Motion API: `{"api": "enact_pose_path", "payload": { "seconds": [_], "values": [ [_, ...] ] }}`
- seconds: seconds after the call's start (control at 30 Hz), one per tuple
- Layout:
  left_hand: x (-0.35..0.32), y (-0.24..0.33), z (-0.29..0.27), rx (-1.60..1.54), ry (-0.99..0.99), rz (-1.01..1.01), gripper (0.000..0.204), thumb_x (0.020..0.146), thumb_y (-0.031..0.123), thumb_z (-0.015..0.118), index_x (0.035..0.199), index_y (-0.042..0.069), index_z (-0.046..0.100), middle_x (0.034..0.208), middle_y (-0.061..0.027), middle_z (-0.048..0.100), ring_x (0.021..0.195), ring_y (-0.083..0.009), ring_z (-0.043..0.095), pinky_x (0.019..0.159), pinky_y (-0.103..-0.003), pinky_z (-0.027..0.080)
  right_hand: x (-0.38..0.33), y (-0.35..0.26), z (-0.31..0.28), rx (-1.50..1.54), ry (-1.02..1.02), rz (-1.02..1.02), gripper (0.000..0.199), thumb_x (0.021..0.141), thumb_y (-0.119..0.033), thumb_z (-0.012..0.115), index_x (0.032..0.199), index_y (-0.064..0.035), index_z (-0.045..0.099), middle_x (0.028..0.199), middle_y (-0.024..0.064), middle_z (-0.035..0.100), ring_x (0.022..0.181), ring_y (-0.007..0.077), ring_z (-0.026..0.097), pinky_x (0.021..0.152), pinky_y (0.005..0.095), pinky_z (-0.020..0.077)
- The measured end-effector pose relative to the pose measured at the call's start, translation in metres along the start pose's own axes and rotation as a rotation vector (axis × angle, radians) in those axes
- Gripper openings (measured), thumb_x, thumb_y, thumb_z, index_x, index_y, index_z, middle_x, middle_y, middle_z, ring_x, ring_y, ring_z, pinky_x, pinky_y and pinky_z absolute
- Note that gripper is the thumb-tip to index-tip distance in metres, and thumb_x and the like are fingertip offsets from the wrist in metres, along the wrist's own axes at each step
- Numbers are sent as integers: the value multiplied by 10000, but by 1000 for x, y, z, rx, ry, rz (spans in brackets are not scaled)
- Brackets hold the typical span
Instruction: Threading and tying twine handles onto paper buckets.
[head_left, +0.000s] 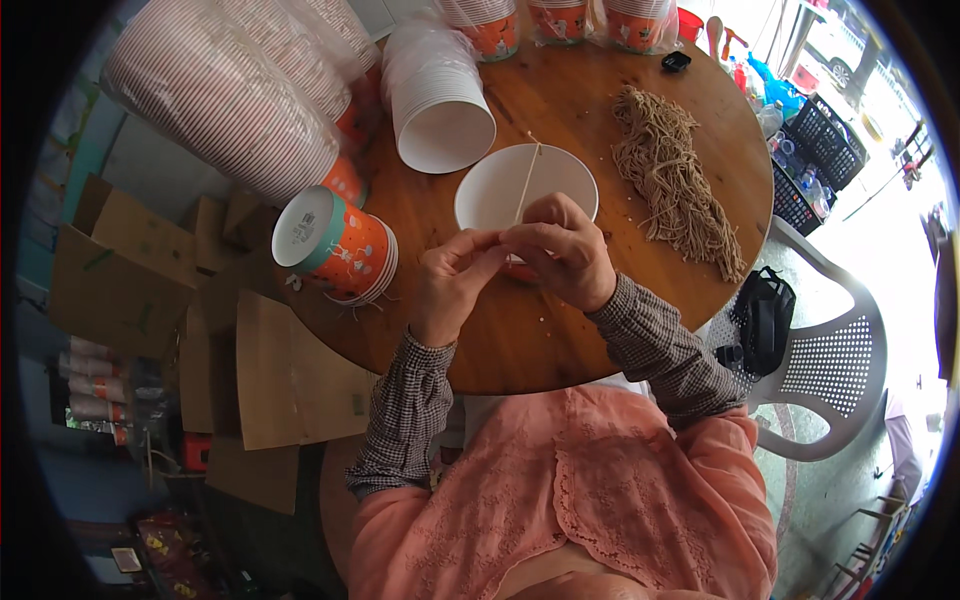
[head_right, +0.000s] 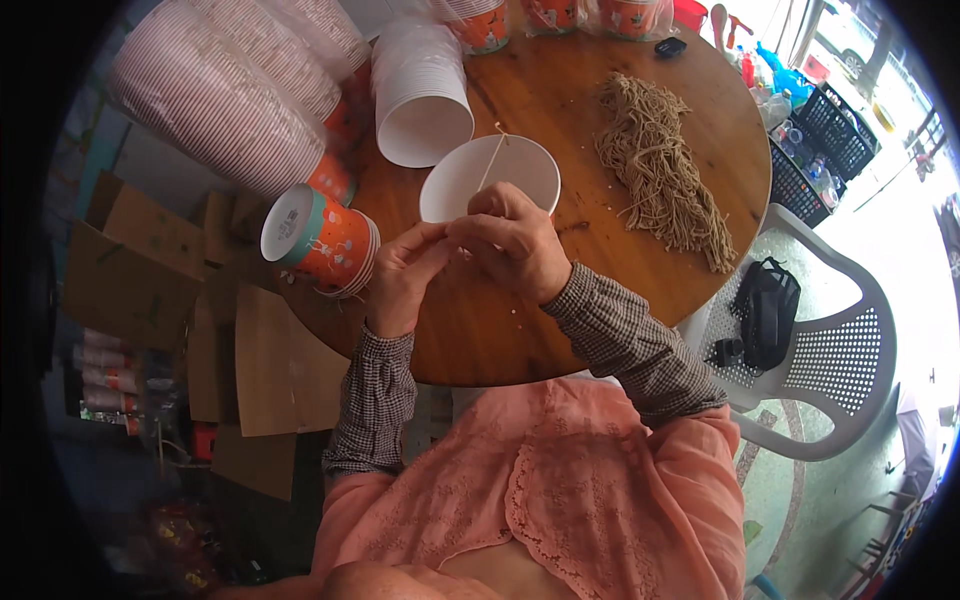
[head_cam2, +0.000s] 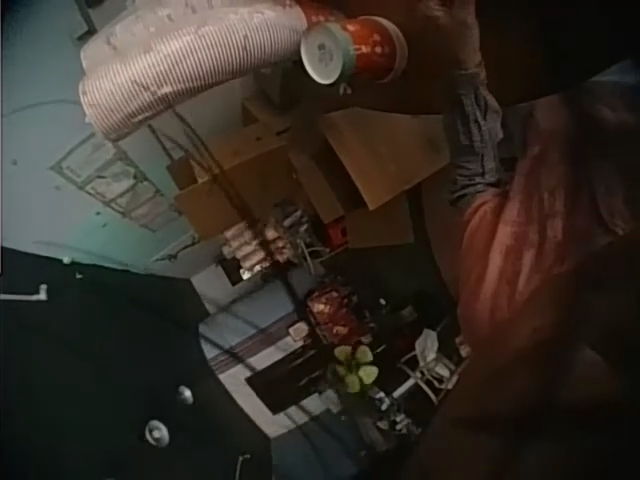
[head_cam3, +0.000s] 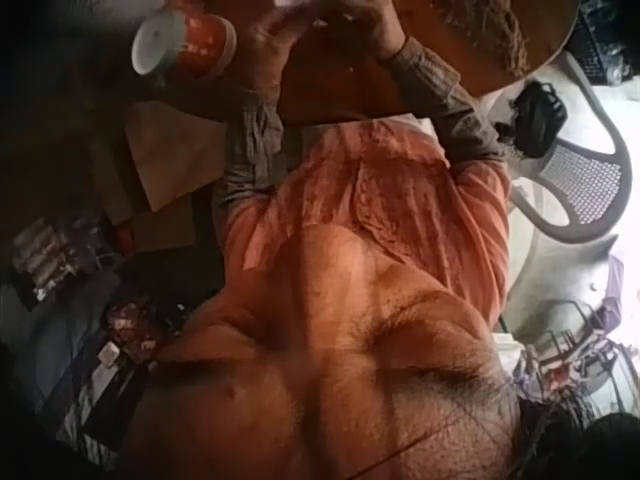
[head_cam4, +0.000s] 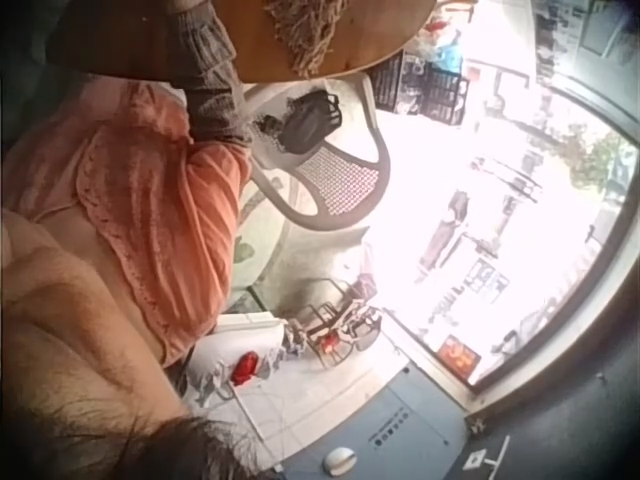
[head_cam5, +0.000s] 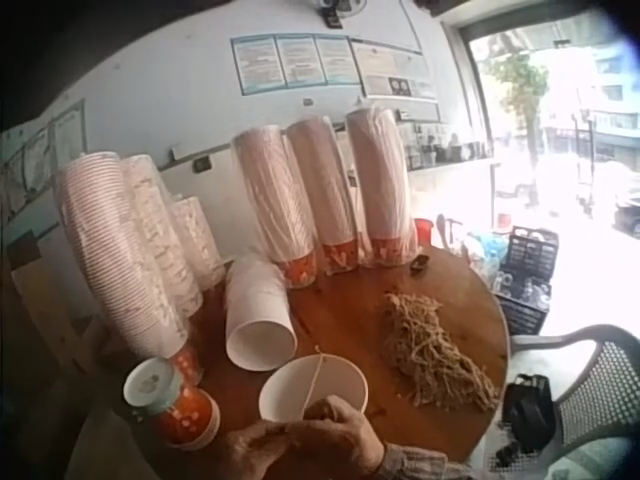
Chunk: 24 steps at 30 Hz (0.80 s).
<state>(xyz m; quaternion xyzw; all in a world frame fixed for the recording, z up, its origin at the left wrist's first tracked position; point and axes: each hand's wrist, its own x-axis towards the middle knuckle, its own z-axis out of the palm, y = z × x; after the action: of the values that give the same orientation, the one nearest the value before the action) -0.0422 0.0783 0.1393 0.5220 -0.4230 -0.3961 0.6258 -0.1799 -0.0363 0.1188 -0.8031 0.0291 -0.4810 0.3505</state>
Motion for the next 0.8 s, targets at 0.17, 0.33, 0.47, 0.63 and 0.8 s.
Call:
{"api": "enact_pose_path", "payload": {
  "seconds": [0.17, 0.33, 0.47, 0.63, 0.8],
  "values": [
    [4, -13, -5, 150, 1, 44, 185, 943, 111, 576, 1033, -39, 635, 921, -24, 646, 816, -71, 591, 741, -198, 485, 15, -10, -7, 46, -31, 110, 129, 833, -48, 658, 960, -31, 676, 941, 93, 589, 870, 198, 596, 751, 306, 485],
    [8, -15, -1, 81, 68, 207, 175, 951, 120, 568, 1005, -36, 625, 859, -25, 642, 764, -76, 594, 675, -208, 492, 16, -4, -14, -71, -135, 54, 151, 837, -101, 668, 969, -28, 671, 954, 110, 658, 902, 232, 619, 844, 352, 468],
    [6, -19, 1, 219, 70, 267, 183, 953, 133, 569, 1012, -31, 626, 877, -37, 648, 786, -81, 602, 685, -214, 497, 10, -6, -12, -90, -89, 138, 136, 808, -106, 680, 931, -48, 667, 841, 72, 671, 841, 246, 618, 889, 381, 432],
    [5, -17, 7, 238, 144, 247, 176, 946, 124, 579, 1011, -35, 620, 891, -54, 653, 794, -92, 618, 705, -217, 512, 9, -6, -8, -158, -14, 136, 113, 775, -118, 692, 858, -65, 637, 744, 49, 640, 780, 239, 600, 870, 360, 423],
    [6, -14, 11, 159, 180, 212, 132, 931, 88, 590, 988, -30, 604, 861, -54, 636, 760, -87, 612, 682, -209, 511, 8, -10, -5, -140, 7, 66, 77, 775, -73, 650, 809, -73, 580, 735, 40, 615, 741, 230, 596, 894, 369, 409]
  ]
}}
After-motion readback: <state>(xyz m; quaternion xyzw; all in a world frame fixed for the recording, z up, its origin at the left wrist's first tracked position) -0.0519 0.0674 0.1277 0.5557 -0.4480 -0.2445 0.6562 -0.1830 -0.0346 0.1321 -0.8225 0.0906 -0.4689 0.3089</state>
